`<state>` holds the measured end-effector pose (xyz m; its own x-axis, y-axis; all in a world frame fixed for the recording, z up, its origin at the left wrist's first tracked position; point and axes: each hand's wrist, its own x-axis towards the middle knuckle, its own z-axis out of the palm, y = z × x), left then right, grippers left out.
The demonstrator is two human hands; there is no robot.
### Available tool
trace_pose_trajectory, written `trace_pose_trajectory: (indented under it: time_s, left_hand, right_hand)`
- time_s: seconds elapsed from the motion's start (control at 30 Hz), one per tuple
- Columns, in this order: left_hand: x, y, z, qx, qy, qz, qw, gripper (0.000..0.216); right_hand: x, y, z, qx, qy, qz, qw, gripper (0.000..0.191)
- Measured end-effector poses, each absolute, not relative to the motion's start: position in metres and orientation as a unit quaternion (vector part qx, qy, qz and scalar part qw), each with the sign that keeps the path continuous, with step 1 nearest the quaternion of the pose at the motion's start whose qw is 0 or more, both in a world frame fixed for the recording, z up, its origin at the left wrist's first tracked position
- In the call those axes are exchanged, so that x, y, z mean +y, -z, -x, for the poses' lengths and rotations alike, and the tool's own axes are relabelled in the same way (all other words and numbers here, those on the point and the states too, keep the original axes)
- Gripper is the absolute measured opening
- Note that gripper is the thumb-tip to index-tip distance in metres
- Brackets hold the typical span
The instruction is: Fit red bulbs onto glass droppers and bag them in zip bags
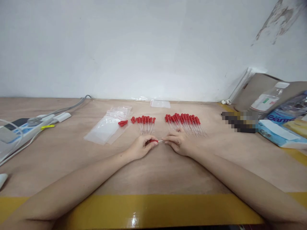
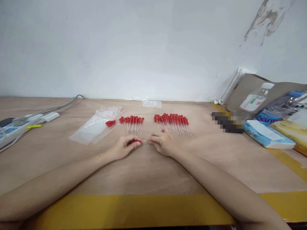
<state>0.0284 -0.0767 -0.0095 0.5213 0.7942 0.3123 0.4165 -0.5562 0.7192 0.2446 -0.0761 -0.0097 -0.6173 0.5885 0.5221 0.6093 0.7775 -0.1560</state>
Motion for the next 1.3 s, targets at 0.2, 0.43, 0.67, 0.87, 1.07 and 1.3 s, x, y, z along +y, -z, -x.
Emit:
trace_pose_trajectory:
  time_s: [0.2,0.43,0.67,0.87,1.07,1.3]
  left_hand:
    - [-0.078,0.01,-0.029,0.353,-0.32,-0.857,0.195,0.017]
    - [-0.077,0.011,-0.028,0.308,-0.318,-0.887,0.128,0.016]
    - [-0.068,0.008,-0.02,0.312,-0.306,-0.895,0.087,0.023]
    - [-0.047,0.002,-0.006,0.333,-0.315,-0.888,0.003,0.027]
    - [-0.036,0.001,-0.002,0.317,-0.288,-0.904,0.004,0.025]
    - [-0.028,0.003,0.003,0.301,-0.237,-0.924,-0.008,0.028]
  right_hand:
    - [-0.083,0.007,-0.238,-0.899,0.075,0.339,0.266,0.024]
    - [-0.085,0.009,-0.23,-0.898,0.053,0.361,0.245,0.029]
    - [-0.088,-0.016,-0.231,-0.896,0.016,0.402,0.186,0.023]
    - [-0.052,-0.025,-0.253,-0.762,-0.029,0.593,0.259,0.025]
    - [-0.009,-0.024,-0.251,-0.66,0.037,0.724,0.2,0.033]
    - [-0.001,-0.015,-0.237,-0.664,0.083,0.723,0.168,0.031]
